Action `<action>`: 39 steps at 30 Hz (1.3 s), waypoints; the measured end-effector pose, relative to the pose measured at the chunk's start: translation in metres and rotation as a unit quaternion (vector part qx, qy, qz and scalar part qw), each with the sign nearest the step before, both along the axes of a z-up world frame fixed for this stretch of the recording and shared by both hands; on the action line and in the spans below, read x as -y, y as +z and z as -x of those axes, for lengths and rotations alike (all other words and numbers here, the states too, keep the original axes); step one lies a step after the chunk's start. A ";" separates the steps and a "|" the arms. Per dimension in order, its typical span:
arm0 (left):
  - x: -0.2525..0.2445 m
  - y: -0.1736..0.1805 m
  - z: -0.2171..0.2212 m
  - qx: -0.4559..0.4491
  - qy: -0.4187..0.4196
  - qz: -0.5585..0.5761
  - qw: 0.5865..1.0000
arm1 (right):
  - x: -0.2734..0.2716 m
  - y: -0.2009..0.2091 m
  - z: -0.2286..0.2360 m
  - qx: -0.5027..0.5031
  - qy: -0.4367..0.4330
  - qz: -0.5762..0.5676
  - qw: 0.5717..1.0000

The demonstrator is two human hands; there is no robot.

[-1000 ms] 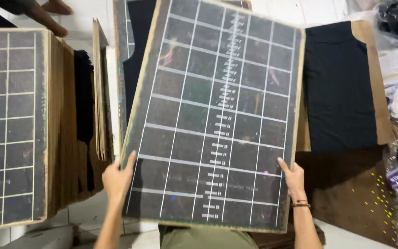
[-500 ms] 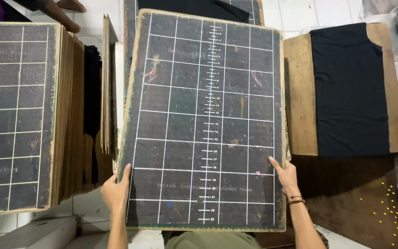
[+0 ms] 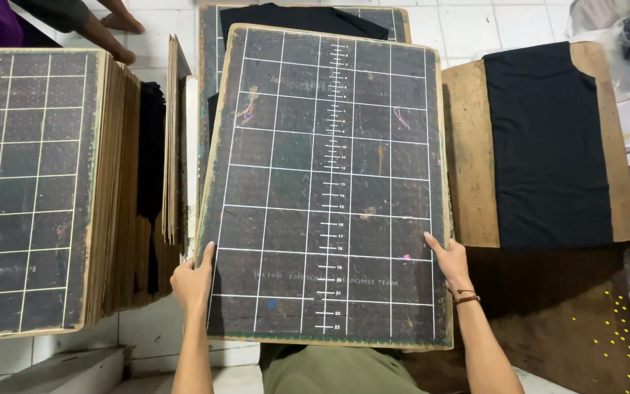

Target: The person repeatedly picks up black fabric garments, unfolds them, and lays them flat on a gridded cutting board. They smooth the fabric with their hands to align it with the grid lines, then fold the board over the fabric. This process is repeated multiple times with different garments.

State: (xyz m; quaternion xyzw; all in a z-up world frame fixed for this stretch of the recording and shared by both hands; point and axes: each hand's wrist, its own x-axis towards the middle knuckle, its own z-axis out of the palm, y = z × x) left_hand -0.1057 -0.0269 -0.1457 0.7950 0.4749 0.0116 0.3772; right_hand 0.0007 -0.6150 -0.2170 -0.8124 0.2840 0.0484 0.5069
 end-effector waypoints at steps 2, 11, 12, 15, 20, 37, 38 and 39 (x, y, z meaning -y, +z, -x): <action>-0.002 -0.005 -0.001 -0.003 -0.004 -0.002 1.000 | -0.004 0.003 -0.003 -0.002 0.005 0.006 1.000; -0.006 -0.014 -0.016 -0.017 -0.015 0.005 1.000 | 0.001 0.005 -0.022 -0.009 -0.008 -0.014 1.000; -0.004 -0.007 -0.020 -0.009 -0.011 0.004 1.000 | 0.001 0.007 -0.025 -0.007 -0.012 -0.017 1.000; 0.002 0.009 -0.032 -0.003 -0.010 0.003 1.000 | 0.003 0.013 -0.038 -0.002 -0.011 -0.016 1.000; 0.002 0.009 -0.054 -0.001 -0.012 0.005 1.000 | 0.017 0.006 -0.063 0.000 -0.018 -0.030 0.999; 0.006 0.019 -0.047 0.041 -0.006 -0.004 0.999 | 0.000 0.008 -0.087 0.007 0.014 0.010 1.000; 0.006 0.014 -0.041 0.041 -0.004 -0.005 0.999 | 0.000 0.004 -0.084 0.007 0.016 0.010 1.000; 0.005 0.010 -0.034 0.041 0.004 -0.007 0.999 | 0.000 0.001 -0.081 0.002 0.018 0.011 1.000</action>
